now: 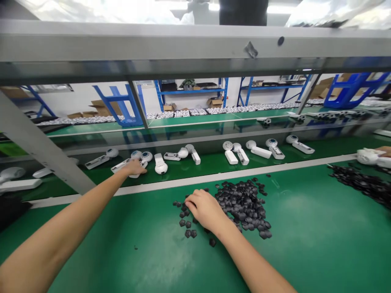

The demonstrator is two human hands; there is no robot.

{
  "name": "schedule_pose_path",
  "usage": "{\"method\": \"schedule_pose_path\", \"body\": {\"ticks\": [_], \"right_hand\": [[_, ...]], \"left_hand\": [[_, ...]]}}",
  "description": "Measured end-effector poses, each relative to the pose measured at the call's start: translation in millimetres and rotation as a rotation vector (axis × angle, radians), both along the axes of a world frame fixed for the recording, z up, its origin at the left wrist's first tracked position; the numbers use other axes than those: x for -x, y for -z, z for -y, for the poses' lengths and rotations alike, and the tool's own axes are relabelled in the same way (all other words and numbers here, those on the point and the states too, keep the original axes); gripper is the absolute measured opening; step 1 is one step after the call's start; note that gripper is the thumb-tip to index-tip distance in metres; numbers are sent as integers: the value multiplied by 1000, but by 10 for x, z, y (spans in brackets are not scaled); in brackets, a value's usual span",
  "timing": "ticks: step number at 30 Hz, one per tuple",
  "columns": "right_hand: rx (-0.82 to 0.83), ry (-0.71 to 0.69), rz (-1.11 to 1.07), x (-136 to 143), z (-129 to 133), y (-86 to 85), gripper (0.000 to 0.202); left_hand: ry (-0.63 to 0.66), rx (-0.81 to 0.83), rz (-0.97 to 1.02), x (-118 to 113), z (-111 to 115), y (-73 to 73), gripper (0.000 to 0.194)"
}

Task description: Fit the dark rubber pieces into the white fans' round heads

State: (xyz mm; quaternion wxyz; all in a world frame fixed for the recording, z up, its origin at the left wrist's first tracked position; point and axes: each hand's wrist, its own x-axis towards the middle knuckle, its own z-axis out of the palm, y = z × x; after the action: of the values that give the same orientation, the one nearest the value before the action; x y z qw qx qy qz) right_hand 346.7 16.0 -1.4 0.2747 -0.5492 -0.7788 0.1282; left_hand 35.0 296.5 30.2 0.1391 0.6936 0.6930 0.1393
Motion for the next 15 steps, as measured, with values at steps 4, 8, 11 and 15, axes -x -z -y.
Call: {"method": "schedule_pose_path", "body": {"ticks": [4,8,11,15], "right_hand": [[-15,-66,43,50,34,35,22],[-49,-53,90,97,54,36,30],[-58,-11,163,165,21,52,30],[-99,72,200,319,-76,116,21]], "left_hand": [[-56,93,204,-22,44,-65,30],[-55,-3,534,-83,313,-84,53],[33,-63,828,-182,621,-121,56],[126,-51,1095,-292,1146,-233,46]]}}
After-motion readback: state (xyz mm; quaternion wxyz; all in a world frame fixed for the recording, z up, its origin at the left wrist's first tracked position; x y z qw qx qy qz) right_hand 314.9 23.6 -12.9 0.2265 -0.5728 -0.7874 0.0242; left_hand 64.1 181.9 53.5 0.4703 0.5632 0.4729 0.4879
